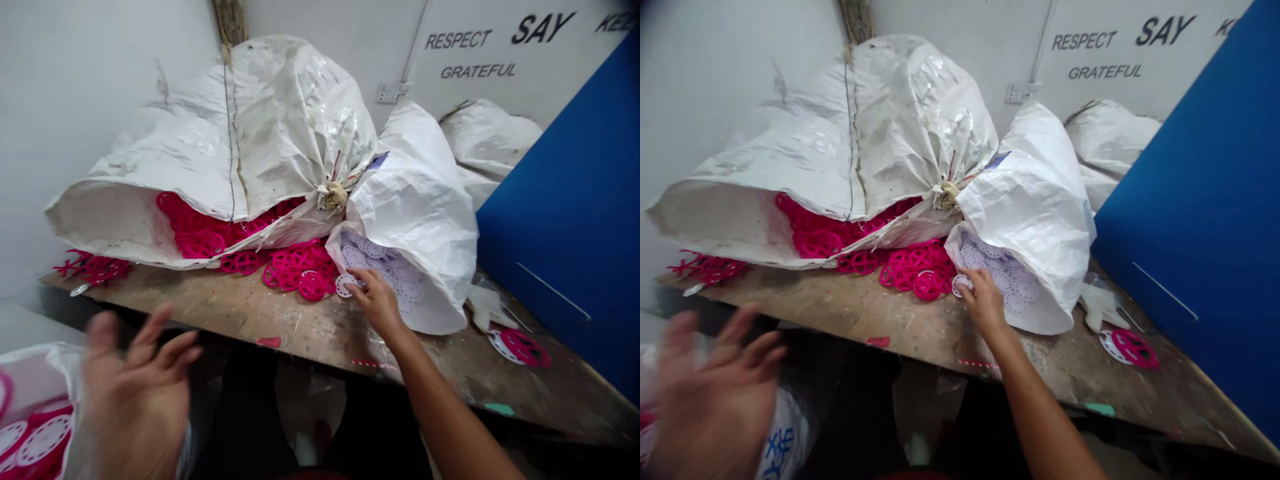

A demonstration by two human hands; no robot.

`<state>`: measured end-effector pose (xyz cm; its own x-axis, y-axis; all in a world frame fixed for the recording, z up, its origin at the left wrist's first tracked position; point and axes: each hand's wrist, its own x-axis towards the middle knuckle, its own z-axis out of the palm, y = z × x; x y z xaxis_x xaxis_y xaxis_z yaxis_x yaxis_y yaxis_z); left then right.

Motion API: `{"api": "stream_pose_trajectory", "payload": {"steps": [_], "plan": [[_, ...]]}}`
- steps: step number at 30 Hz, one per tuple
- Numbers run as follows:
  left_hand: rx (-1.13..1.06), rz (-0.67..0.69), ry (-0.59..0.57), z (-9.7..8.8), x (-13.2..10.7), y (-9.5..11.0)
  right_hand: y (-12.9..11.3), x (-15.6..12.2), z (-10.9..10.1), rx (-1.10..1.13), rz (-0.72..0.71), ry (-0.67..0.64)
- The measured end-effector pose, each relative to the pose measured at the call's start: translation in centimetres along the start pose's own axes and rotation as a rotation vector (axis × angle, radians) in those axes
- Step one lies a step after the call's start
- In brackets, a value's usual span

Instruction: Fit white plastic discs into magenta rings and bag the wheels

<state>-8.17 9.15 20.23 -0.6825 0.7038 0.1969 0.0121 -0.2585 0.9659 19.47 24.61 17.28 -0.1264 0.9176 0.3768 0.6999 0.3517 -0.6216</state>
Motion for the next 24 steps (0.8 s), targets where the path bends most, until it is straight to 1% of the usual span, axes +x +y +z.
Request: {"api": "stream_pose_trajectory", "payload": {"steps": [1, 3, 4, 6, 7, 8, 10, 12, 13, 14, 15, 16, 17, 18, 19, 20, 22, 24], "plan": [[0.029, 0.041, -0.052, 1.5, 1.0, -1.0, 1.1, 0.7, 0.1, -0.137, 0.026, -0.013], [0.252, 0.061, -0.296, 5.4, 3.3, -4.3, 2.7, 1.7, 0.5, -0.345, 0.034, -0.091], [0.348, 0.091, -0.360, 7.5, 4.5, -6.1, 3.2, 1.9, 0.7, -0.401, 0.025, -0.125], [0.541, 0.202, -0.400, 10.8, 6.4, -9.2, 3.8, 2.1, 1.0, -0.431, 0.005, -0.150], [0.620, 0.253, -0.407, 11.9, 7.1, -10.3, 3.9, 2.0, 1.0, -0.410, 0.001, -0.142], [0.685, 0.298, -0.417, 12.5, 7.5, -10.9, 4.0, 1.9, 0.9, -0.372, 0.006, -0.122], [0.735, 0.355, -0.454, 12.7, 7.6, -11.3, 3.5, 1.3, 0.5, -0.239, 0.040, -0.063], [0.672, 0.331, -0.464, 12.0, 6.9, -10.7, 2.3, 0.5, 0.2, 0.015, 0.094, -0.014], [0.594, 0.270, -0.450, 11.5, 6.3, -10.2, 1.3, 0.0, 0.3, 0.183, 0.119, -0.007], [0.490, 0.173, -0.433, 11.0, 5.5, -9.6, 0.2, -0.5, 0.5, 0.356, 0.136, -0.019], [0.369, 0.050, -0.422, 10.5, 4.7, -9.0, -1.0, -1.0, 0.9, 0.511, 0.145, -0.044], [0.240, -0.085, -0.436, 10.2, 3.8, -8.4, -2.1, -1.4, 1.3, 0.625, 0.143, -0.071], [0.114, -0.210, -0.472, 9.9, 2.9, -7.7, -3.2, -1.8, 1.8, 0.689, 0.130, -0.092], [0.005, -0.313, -0.523, 9.8, 1.9, -7.2, -4.0, -2.1, 2.4, 0.706, 0.112, -0.103], [-0.077, -0.388, -0.574, 9.6, 1.1, -6.7, -4.7, -2.5, 2.8, 0.686, 0.082, -0.104], [-0.130, -0.435, -0.614, 9.5, 0.3, -6.3, -5.1, -2.8, 3.2, 0.642, 0.039, -0.096], [-0.169, -0.464, -0.643, 9.2, -0.9, -5.8, -5.4, -3.3, 3.5, 0.534, -0.067, -0.063], [-0.150, -0.451, -0.652, 8.9, -1.6, -5.7, -5.3, -3.7, 3.5, 0.471, -0.154, -0.047]]}}
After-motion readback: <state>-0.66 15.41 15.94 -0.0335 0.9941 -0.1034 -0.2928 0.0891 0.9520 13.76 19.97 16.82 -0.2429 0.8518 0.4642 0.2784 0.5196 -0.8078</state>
